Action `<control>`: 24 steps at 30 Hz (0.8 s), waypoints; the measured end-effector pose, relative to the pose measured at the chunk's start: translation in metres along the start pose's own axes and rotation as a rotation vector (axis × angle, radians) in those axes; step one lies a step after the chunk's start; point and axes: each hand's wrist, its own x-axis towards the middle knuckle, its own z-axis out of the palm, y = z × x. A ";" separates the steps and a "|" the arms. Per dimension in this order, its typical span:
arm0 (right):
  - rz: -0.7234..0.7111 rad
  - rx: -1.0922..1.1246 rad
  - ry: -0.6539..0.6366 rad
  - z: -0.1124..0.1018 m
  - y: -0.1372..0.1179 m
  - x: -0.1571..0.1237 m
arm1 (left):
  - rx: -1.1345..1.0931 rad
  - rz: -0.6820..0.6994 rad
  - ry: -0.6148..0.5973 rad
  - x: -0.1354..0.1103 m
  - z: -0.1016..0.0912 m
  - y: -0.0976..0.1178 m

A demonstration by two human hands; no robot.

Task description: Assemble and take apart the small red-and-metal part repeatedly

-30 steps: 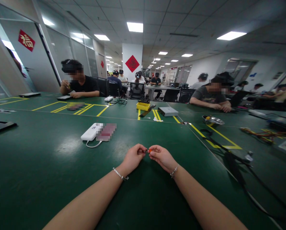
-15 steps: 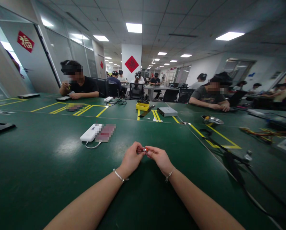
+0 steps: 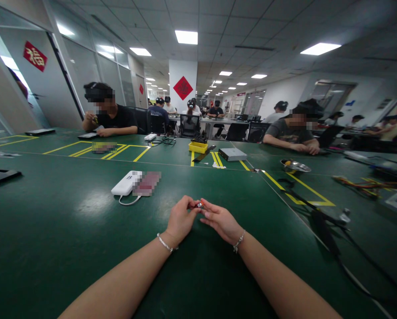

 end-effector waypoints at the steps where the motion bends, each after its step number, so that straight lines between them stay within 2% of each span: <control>1: 0.002 -0.002 0.006 0.000 -0.001 0.000 | -0.006 0.003 -0.003 0.000 0.000 0.000; 6: -0.007 -0.008 0.051 0.001 -0.001 0.000 | 0.035 -0.002 -0.025 -0.001 0.000 -0.001; 11: -0.100 -0.111 0.289 0.009 0.008 0.006 | 0.176 -0.002 -0.069 -0.002 0.005 0.000; 15: -0.218 -0.311 0.403 0.002 -0.003 0.011 | 0.181 0.116 -0.129 -0.002 0.006 0.000; 17: -0.299 -0.522 0.504 -0.017 -0.020 0.010 | 0.208 0.153 -0.141 -0.002 0.006 -0.003; 20: -0.419 -0.971 0.769 -0.065 -0.048 0.000 | 0.299 0.131 -0.163 0.000 0.006 -0.011; 22: -0.381 -1.259 0.908 -0.104 -0.061 -0.011 | 0.335 0.102 -0.206 0.001 0.006 -0.017; 24: -0.250 -1.365 1.017 -0.140 -0.065 -0.024 | 0.331 0.076 -0.249 0.001 0.008 -0.022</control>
